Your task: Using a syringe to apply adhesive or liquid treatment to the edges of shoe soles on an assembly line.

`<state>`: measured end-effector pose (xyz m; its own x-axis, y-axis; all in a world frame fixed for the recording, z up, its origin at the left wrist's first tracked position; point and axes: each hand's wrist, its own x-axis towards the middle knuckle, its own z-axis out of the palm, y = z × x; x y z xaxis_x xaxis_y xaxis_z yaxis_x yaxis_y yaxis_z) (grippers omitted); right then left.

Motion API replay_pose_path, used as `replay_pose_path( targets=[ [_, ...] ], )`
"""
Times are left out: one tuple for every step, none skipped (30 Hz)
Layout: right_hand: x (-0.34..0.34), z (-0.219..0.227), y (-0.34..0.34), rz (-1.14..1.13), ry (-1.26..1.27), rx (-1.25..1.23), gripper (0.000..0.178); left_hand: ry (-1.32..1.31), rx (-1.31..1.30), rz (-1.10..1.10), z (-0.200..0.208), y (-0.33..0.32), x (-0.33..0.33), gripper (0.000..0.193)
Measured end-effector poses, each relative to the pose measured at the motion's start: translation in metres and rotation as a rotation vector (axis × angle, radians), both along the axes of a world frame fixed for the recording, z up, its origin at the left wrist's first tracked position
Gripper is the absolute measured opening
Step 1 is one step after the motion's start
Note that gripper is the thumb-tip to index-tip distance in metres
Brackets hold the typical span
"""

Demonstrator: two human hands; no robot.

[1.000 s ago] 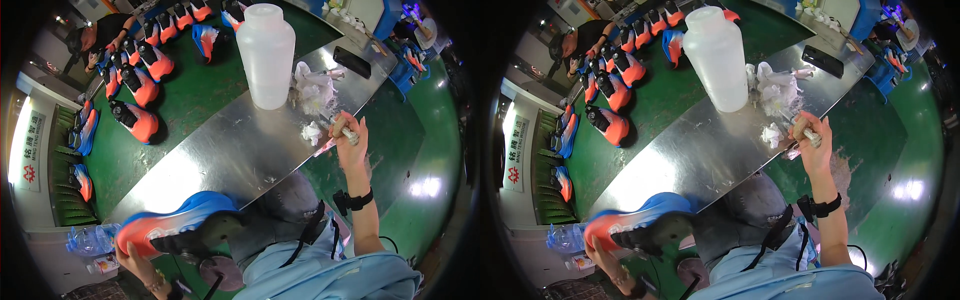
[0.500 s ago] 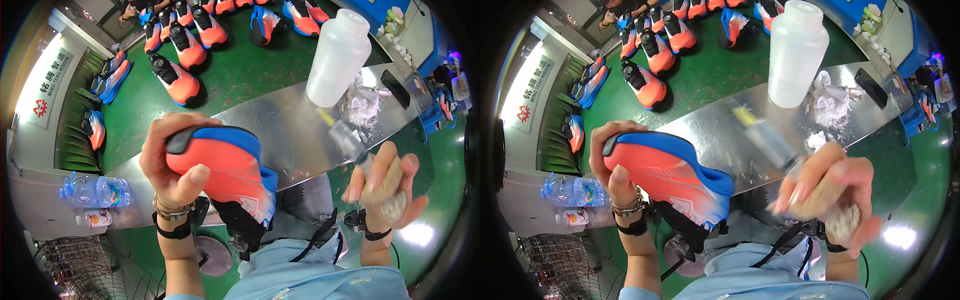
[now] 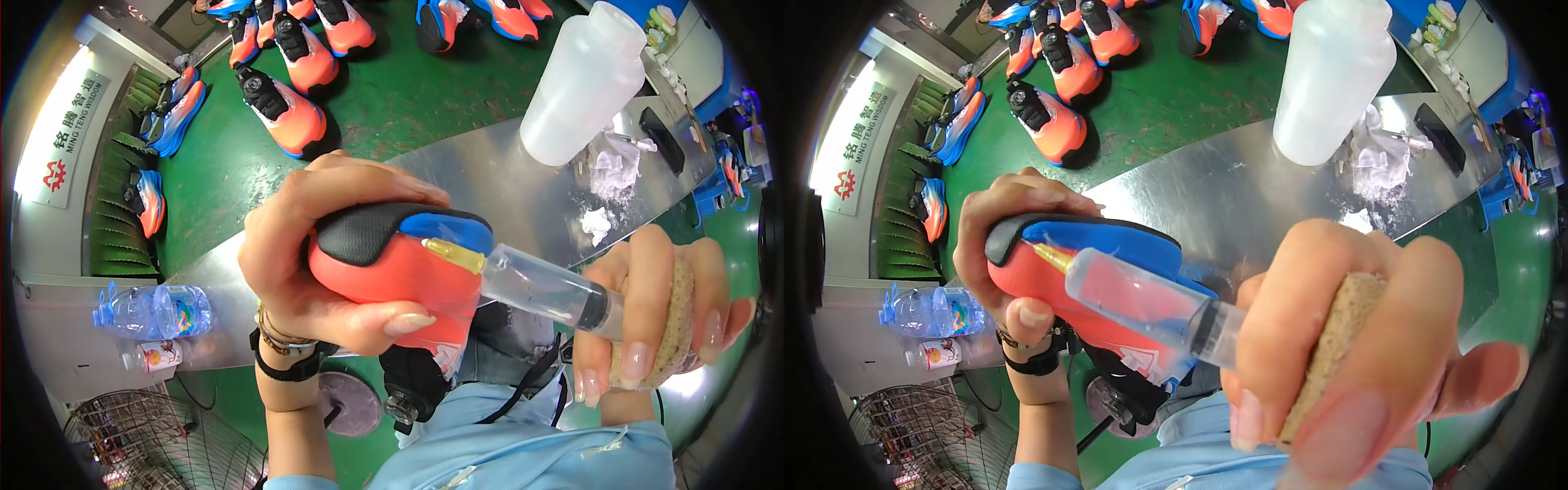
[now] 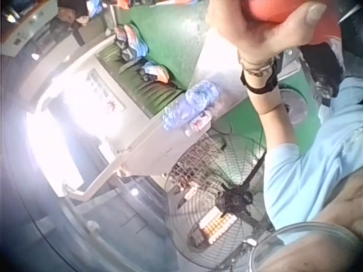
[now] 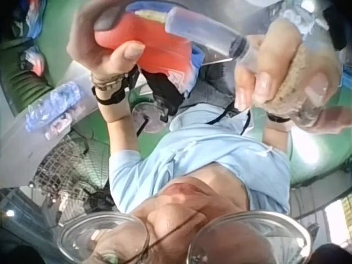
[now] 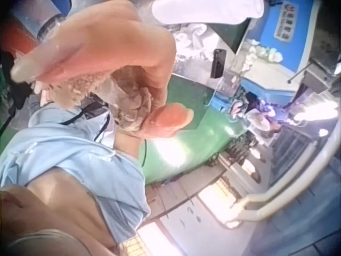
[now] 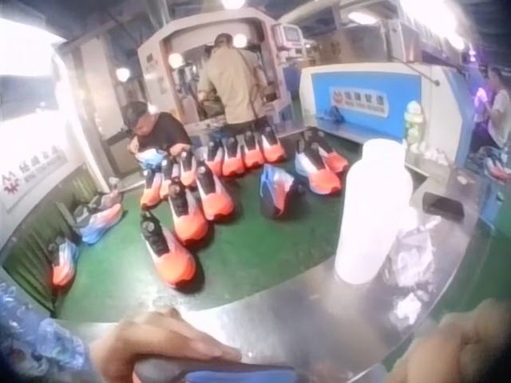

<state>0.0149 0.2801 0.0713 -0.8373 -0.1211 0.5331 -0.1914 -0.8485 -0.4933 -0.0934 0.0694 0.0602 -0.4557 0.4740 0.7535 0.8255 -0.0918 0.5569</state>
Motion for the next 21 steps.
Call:
replay_pose_path(
  targets=[
    [0.002,0.008,0.002,-0.067,-0.026,0.111,0.026,0.011,0.011,-0.017,0.001,0.003,-0.001,0.071],
    [0.000,0.007,0.002,-0.055,-0.030,0.105,0.026,0.006,0.004,-0.005,-0.001,0.001,-0.001,0.071],
    [-0.001,0.006,0.001,-0.035,-0.050,0.111,0.029,0.006,-0.001,0.003,-0.002,-0.001,-0.001,0.071],
    [-0.003,0.005,0.001,-0.015,-0.070,0.117,0.033,0.007,-0.006,0.012,-0.004,-0.004,-0.001,0.072],
    [-0.001,0.008,0.005,-0.025,-0.072,0.121,0.033,0.005,-0.002,0.002,-0.004,-0.001,-0.002,0.072],
    [0.000,0.012,0.009,-0.024,-0.034,0.198,0.038,-0.012,0.009,0.000,-0.003,0.000,-0.003,0.072],
    [0.001,0.015,0.012,-0.022,0.004,0.276,0.042,-0.028,0.020,-0.002,-0.003,0.002,-0.003,0.073],
    [0.007,0.016,-0.001,-0.152,-0.113,0.161,0.047,-0.032,0.014,-0.002,-0.004,0.003,-0.004,0.073],
    [0.007,0.014,0.002,-0.152,-0.118,0.155,0.047,-0.046,0.014,-0.005,-0.005,0.003,-0.006,0.074],
    [0.006,0.011,0.008,-0.124,-0.070,0.206,0.046,-0.059,0.015,-0.007,-0.006,0.004,-0.008,0.074],
    [0.006,0.010,0.011,-0.097,-0.019,0.260,0.045,-0.061,0.013,-0.008,-0.006,0.002,-0.010,0.074],
    [0.005,0.007,0.014,-0.098,-0.021,0.258,0.045,-0.018,0.000,-0.014,-0.006,-0.001,-0.012,0.075],
    [0.002,0.002,0.018,-0.051,0.069,0.275,0.044,0.024,-0.013,-0.021,-0.006,-0.002,-0.013,0.076],
    [-0.002,-0.004,0.018,0.004,0.158,0.287,0.043,0.019,-0.021,-0.016,-0.007,-0.003,-0.012,0.076],
    [-0.002,-0.008,0.015,0.010,0.153,0.278,0.043,-0.047,-0.012,0.029,-0.008,-0.005,-0.009,0.077],
    [-0.001,-0.012,0.011,-0.038,0.117,0.240,0.043,-0.113,-0.004,0.075,-0.009,-0.006,-0.007,0.077],
    [0.001,-0.012,0.009,-0.099,0.080,0.212,0.042,-0.117,-0.005,0.066,-0.009,-0.005,-0.006,0.077],
    [0.000,-0.015,0.009,-0.108,0.074,0.211,0.042,-0.156,-0.014,0.154,-0.009,-0.004,-0.006,0.078],
    [-0.001,-0.018,0.009,-0.110,0.085,0.203,0.043,-0.196,-0.023,0.241,-0.010,-0.003,-0.007,0.078],
    [-0.002,-0.022,0.007,-0.103,0.098,0.188,0.043,-0.200,-0.049,0.234,-0.010,-0.007,-0.009,0.079],
    [-0.001,-0.023,0.005,-0.102,0.092,0.179,0.043,-0.204,-0.058,0.236,-0.011,-0.009,-0.010,0.079]
  ],
)
